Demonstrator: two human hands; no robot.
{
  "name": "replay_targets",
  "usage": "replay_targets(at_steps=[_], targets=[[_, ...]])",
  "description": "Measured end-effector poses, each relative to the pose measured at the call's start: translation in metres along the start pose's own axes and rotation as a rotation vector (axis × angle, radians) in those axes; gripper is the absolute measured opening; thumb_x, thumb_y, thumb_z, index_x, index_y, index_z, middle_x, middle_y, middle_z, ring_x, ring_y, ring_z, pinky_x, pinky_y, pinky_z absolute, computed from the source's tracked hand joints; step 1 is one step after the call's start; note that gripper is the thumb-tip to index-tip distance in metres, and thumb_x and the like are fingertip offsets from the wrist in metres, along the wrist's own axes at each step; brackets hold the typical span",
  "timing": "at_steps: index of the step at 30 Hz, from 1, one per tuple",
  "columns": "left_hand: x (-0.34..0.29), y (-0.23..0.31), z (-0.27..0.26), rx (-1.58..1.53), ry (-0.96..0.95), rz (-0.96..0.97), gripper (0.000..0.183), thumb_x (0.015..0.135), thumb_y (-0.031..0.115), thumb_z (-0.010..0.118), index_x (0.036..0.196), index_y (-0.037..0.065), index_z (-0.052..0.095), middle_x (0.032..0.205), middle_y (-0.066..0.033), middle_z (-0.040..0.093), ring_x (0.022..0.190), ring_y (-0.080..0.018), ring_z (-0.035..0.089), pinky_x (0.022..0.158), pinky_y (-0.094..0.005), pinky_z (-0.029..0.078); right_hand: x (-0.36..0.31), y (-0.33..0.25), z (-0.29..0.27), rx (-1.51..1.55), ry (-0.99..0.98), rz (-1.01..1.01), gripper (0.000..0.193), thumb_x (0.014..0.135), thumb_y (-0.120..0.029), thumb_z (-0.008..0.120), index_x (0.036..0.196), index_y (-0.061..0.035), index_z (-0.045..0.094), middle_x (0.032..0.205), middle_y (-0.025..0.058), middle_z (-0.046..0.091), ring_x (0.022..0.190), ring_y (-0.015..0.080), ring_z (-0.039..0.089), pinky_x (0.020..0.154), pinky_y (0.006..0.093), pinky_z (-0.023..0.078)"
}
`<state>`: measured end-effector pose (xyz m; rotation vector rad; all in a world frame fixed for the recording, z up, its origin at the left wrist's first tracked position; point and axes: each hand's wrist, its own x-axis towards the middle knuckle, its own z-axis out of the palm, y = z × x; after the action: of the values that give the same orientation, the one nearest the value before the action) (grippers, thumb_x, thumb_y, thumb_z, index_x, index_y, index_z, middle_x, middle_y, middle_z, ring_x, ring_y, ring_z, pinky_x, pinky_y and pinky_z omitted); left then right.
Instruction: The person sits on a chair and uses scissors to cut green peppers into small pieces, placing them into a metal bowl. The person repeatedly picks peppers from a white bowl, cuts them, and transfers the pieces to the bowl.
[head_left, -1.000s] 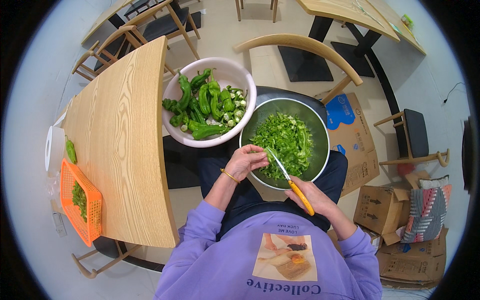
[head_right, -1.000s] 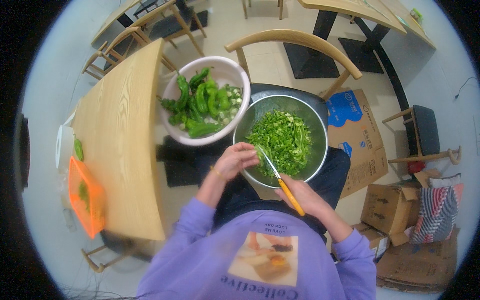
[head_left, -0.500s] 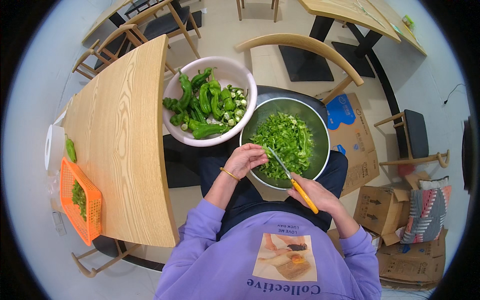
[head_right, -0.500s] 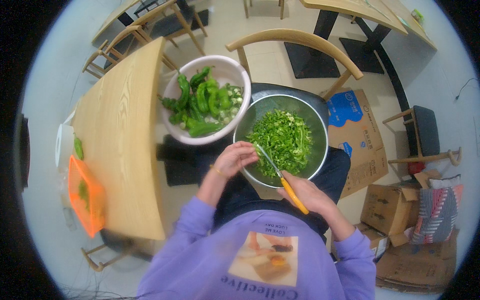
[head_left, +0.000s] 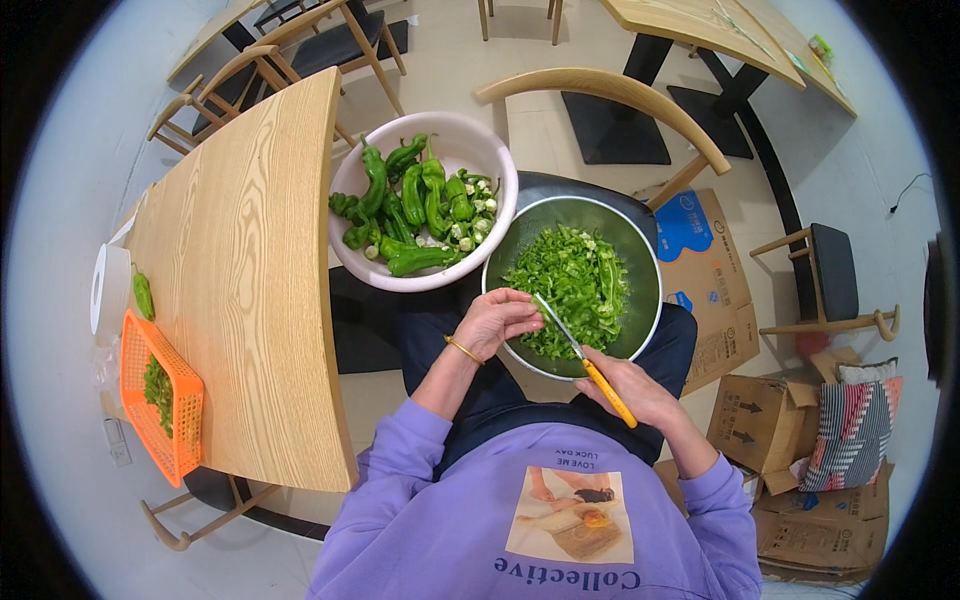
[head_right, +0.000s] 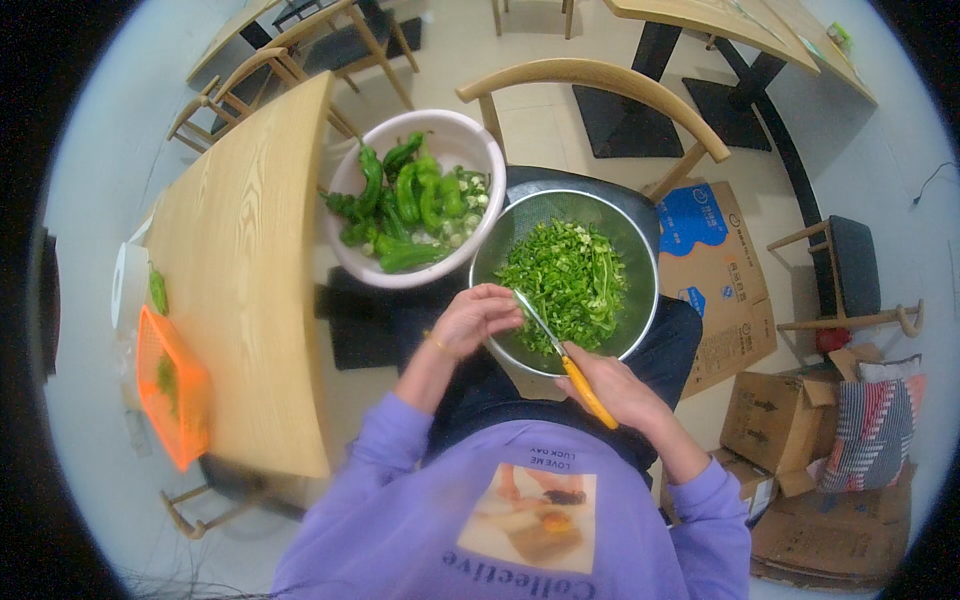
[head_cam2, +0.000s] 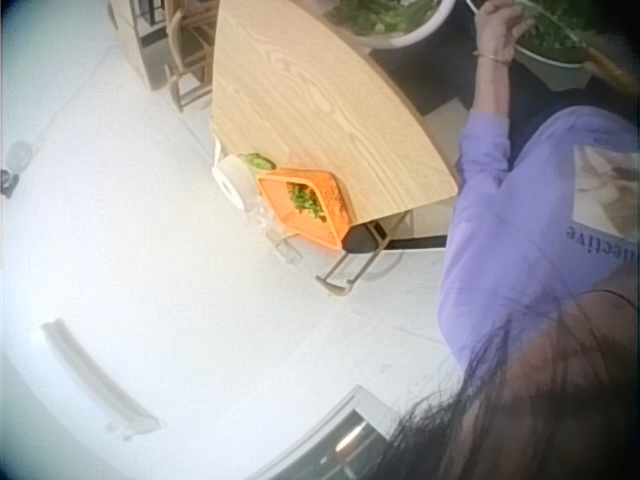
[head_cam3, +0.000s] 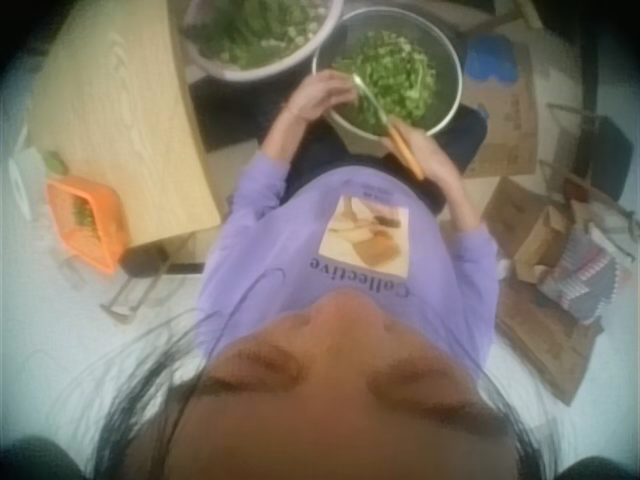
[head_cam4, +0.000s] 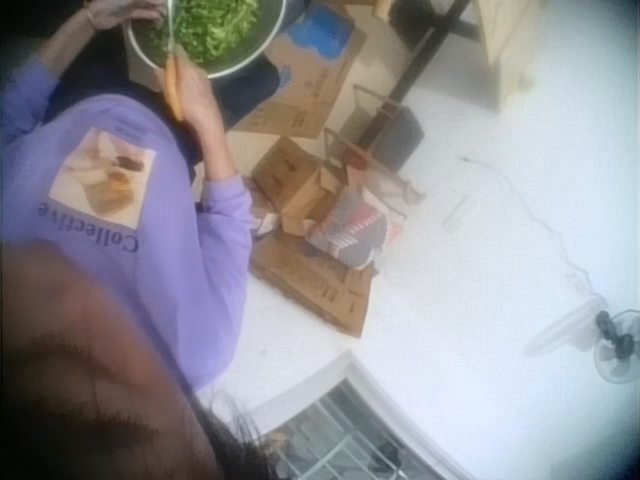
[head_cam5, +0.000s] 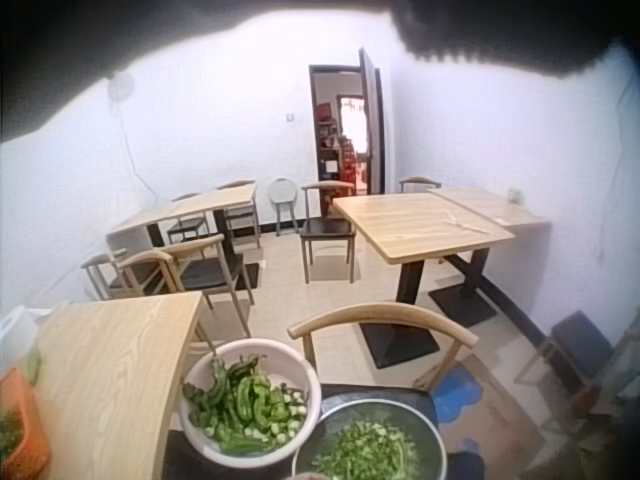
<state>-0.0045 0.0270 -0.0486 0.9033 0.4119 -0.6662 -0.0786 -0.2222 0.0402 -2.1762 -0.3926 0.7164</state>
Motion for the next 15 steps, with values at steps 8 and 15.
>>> replay_targets(at_steps=[8,15], targets=[[-0.0011,0.0032,0.0085,0.14,0.073,0.072,0.019,0.088,0.001,0.07,0.104,-0.005,0.061,0.098,-0.0152,0.069,0.085,-0.0236,0.072,0.078,-0.0324,0.063,0.0012,0.0041,0.0007,-0.021,-0.035,0.006,0.05,0.095,-0.027,0.064,0.134,0.0008,0.047,0.1,0.0288,0.065,0.091,0.0474,0.063,0.076,0.0496,0.051],[-0.0025,0.0064,0.0084,0.114,0.068,0.07,0.02,0.088,-0.001,0.069,0.105,-0.007,0.06,0.098,-0.0167,0.069,0.086,-0.0249,0.073,0.076,-0.0327,0.064,-0.0011,0.0018,0.0013,-0.006,-0.008,0.005,0.051,0.096,-0.026,0.064,0.136,0.0006,0.047,0.097,0.0286,0.065,0.089,0.0461,0.064,0.075,0.0487,0.05]])
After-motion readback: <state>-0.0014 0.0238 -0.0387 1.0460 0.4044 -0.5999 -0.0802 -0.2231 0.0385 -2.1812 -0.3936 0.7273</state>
